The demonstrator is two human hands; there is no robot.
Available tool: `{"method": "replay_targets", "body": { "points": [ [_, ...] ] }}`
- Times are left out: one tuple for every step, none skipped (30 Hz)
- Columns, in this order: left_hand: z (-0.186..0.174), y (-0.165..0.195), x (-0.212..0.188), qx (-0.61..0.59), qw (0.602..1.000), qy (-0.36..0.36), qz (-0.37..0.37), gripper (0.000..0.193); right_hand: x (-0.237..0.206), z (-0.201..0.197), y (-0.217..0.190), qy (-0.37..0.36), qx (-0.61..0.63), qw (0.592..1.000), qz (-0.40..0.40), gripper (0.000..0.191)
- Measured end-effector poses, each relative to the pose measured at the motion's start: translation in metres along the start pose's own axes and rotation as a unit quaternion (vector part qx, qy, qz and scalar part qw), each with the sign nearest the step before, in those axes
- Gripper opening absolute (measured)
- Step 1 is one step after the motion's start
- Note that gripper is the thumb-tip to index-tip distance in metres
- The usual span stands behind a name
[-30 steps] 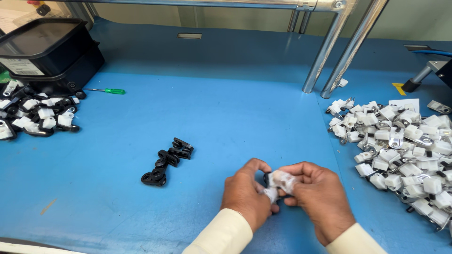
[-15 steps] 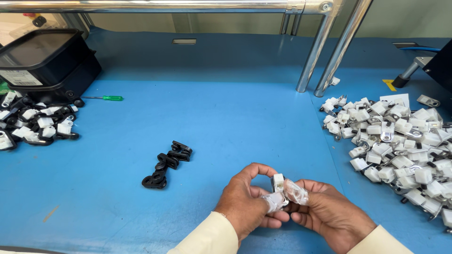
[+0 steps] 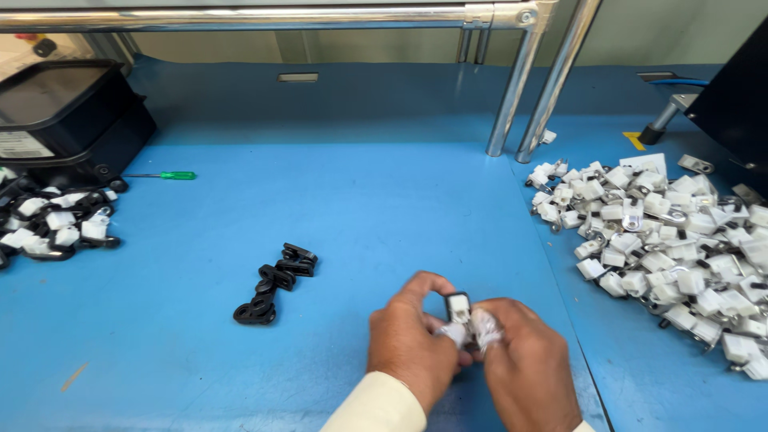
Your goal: The person sits at a blue workbench assembling small hardware parts. They pick a black plastic bracket and a white plastic component, press the white piece into the bracket by hand to snap it together, then place the finished assembly onto a growing pile of completed parts beside them, repeating the cycle.
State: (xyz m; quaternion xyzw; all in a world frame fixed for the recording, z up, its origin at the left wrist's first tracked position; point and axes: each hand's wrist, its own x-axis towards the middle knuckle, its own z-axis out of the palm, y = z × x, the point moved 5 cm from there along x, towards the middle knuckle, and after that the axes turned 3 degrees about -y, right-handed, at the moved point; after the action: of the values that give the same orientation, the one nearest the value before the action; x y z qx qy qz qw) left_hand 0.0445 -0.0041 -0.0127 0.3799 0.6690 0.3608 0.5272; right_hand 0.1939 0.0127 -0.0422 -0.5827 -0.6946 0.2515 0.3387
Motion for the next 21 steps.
{"method": "replay_targets", "body": {
  "points": [
    [-0.002,-0.001,0.003,-0.032,0.999,0.001,-0.014,0.031,-0.006,-0.003,-0.011,0.018,-0.078,0.99,-0.12,0.044],
    [-0.004,-0.003,0.005,-0.064,0.998,0.003,-0.028,0.027,-0.007,-0.006,-0.013,0.006,-0.045,0.987,-0.155,0.044],
    [-0.004,-0.004,0.006,-0.072,0.997,-0.001,-0.034,0.028,-0.007,-0.01,-0.014,-0.007,-0.012,0.982,-0.19,0.045],
    [-0.005,-0.005,0.007,-0.08,0.996,-0.005,-0.041,0.028,-0.008,-0.011,-0.017,-0.02,0.021,0.974,-0.226,0.045],
    [-0.005,-0.006,0.008,-0.088,0.995,-0.009,-0.047,0.029,-0.001,-0.01,0.001,-0.033,0.133,0.989,-0.054,0.033],
    [-0.005,-0.006,0.009,-0.092,0.994,-0.012,-0.053,0.03,0.001,-0.007,0.018,-0.043,0.239,0.963,0.12,0.025],
    [-0.004,-0.006,0.009,-0.098,0.993,-0.016,-0.059,0.03,-0.003,0.0,0.032,-0.052,0.335,0.896,0.288,0.025],
    [-0.003,-0.007,0.01,-0.104,0.992,-0.02,-0.065,0.031,-0.004,0.003,0.034,-0.064,0.358,0.876,0.318,0.025],
    [-0.002,-0.006,0.01,-0.1,0.993,-0.026,-0.062,0.031,-0.005,0.006,0.036,-0.074,0.38,0.854,0.347,0.025],
    [-0.001,-0.006,0.01,-0.095,0.993,-0.033,-0.059,0.031,-0.007,0.01,0.038,-0.084,0.404,0.83,0.375,0.026],
    [-0.001,-0.005,0.01,-0.09,0.994,-0.039,-0.055,0.031,-0.008,0.012,0.038,-0.101,0.41,0.825,0.375,0.026],
    [-0.002,-0.004,0.01,-0.085,0.994,-0.045,-0.051,0.031,-0.007,0.015,0.039,-0.118,0.416,0.82,0.375,0.026],
    [-0.001,-0.003,0.01,-0.08,0.994,-0.051,-0.047,0.032,-0.006,0.018,0.04,-0.135,0.421,0.815,0.374,0.026],
    [-0.001,-0.002,0.01,-0.075,0.995,-0.057,-0.042,0.032,-0.006,0.019,0.044,-0.132,0.424,0.808,0.387,0.025],
    [-0.001,-0.001,0.009,-0.07,0.995,-0.06,-0.039,0.033,-0.005,0.021,0.047,-0.13,0.427,0.8,0.401,0.023],
    [-0.001,0.0,0.008,-0.064,0.995,-0.061,-0.036,0.033,-0.004,0.023,0.049,-0.129,0.43,0.792,0.413,0.022],
    [-0.002,0.0,0.007,-0.058,0.996,-0.063,-0.033,0.033,-0.003,0.025,0.05,-0.117,0.443,0.792,0.403,0.021],
    [-0.002,0.002,0.005,-0.039,0.998,-0.05,-0.021,0.034,-0.003,0.027,0.049,-0.106,0.456,0.791,0.393,0.021],
    [-0.002,0.003,0.003,-0.02,0.999,-0.037,-0.009,0.035,-0.003,0.027,0.048,-0.094,0.469,0.791,0.382,0.02],
    [-0.002,0.005,0.001,0.0,1.0,-0.023,0.002,0.036,-0.005,0.027,0.049,-0.058,0.46,0.788,0.404,0.02],
    [-0.001,0.005,0.0,-0.001,1.0,-0.019,-0.001,0.035,-0.008,0.029,0.049,-0.023,0.45,0.785,0.426,0.021]
  ]
}}
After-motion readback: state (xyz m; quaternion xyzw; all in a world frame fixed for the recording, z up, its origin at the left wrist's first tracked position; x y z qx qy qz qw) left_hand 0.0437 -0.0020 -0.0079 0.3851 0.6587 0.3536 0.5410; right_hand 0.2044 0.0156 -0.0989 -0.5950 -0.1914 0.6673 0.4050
